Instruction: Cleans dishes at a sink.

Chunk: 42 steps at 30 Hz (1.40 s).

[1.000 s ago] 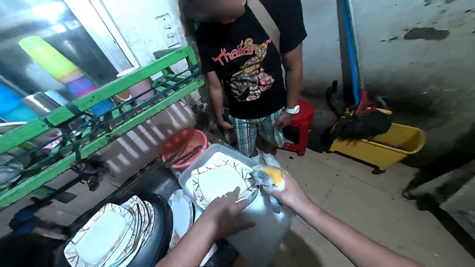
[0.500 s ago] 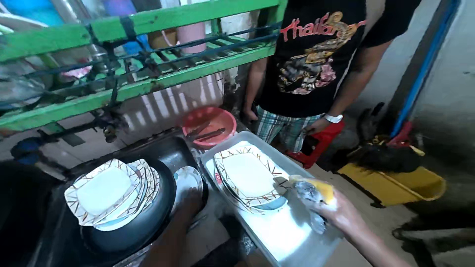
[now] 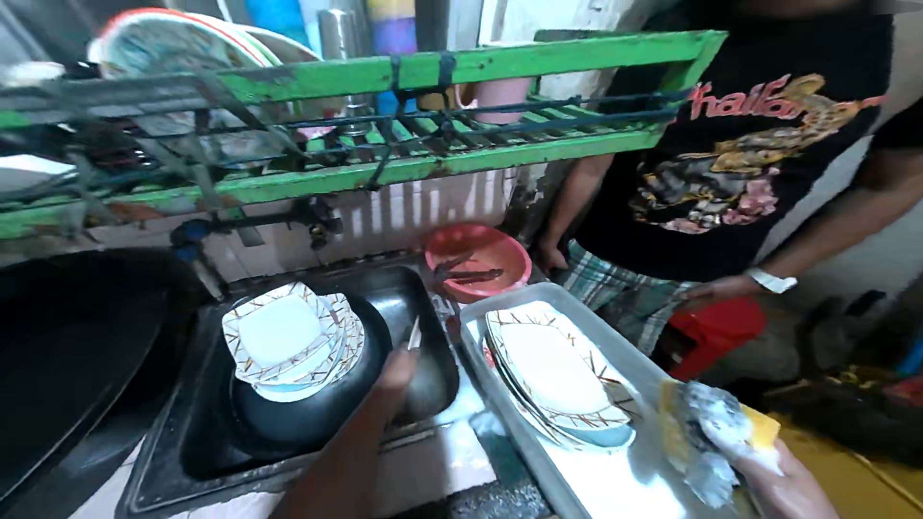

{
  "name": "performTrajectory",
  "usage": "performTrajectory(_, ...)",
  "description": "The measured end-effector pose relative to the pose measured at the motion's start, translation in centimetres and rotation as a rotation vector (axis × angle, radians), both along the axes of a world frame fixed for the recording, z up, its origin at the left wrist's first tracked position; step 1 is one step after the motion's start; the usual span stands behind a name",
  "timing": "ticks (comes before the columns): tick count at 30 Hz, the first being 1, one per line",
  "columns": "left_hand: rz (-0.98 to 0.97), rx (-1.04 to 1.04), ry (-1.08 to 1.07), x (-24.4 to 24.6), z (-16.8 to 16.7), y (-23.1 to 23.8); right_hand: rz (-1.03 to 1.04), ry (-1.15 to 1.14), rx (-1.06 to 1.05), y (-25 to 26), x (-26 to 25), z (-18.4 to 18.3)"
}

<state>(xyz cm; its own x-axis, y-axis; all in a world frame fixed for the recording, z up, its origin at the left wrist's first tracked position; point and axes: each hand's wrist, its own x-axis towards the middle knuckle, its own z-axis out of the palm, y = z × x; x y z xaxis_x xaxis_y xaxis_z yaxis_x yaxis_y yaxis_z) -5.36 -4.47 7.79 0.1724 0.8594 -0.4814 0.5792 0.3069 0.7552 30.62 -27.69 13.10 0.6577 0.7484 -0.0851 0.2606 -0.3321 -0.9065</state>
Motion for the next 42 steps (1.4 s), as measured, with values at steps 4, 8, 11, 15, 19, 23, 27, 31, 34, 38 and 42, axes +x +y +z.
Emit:
performTrajectory(4, 0.37, -0.019, -0.485, -2.2, 5.5, -1.9, 0.131, -0.207, 0.176, 2.9, -1.4, 1.5)
performTrajectory(8, 0.462, 0.038, -0.611, -0.5, 11.8, -5.6, 0.275, -0.392, 0.381, 10.4, -7.3, 4.5)
performTrajectory(11, 0.508, 0.11, -0.613, 1.3, 13.6, -8.9, 0.49, -0.286, 0.513, 14.2, -12.8, 5.7)
performTrajectory(15, 0.589, 0.257, -0.672, 3.6, 13.6, -12.5, 0.918, -0.268, 0.427, 14.0, -19.6, 7.3)
performTrajectory(19, 0.503, 0.32, -0.577, 3.0, 13.1, -15.3, 0.769, -0.14, 0.264, 19.3, -20.9, 7.4)
performTrajectory(23, 0.575, 0.3, -0.623, 1.3, 12.9, -15.0, 0.762, -0.13, 0.11, 20.5, -22.7, 8.1)
performTrajectory(27, 0.544, 0.308, -0.63, -2.1, 11.9, -13.0, 0.98, -0.159, 0.273, 16.0, -26.5, 7.1)
performTrajectory(31, 0.543, 0.267, -0.851, -4.4, 11.9, -14.0, 0.692, -0.066, 0.13, 22.1, -25.2, 5.2)
performTrajectory(34, 0.561, 0.265, -1.025, -6.6, 11.5, -12.3, 0.603, -0.072, 0.116, 21.9, -26.6, 4.8)
performTrajectory(38, 0.573, 0.27, -1.069, -8.7, 10.0, -9.7, 0.743, -0.181, 0.396, 17.6, -31.9, 2.8)
performTrajectory(42, 0.539, 0.243, -0.915, -10.2, 9.8, -10.1, 0.557, -0.09, 0.163, 22.5, -29.2, 1.9)
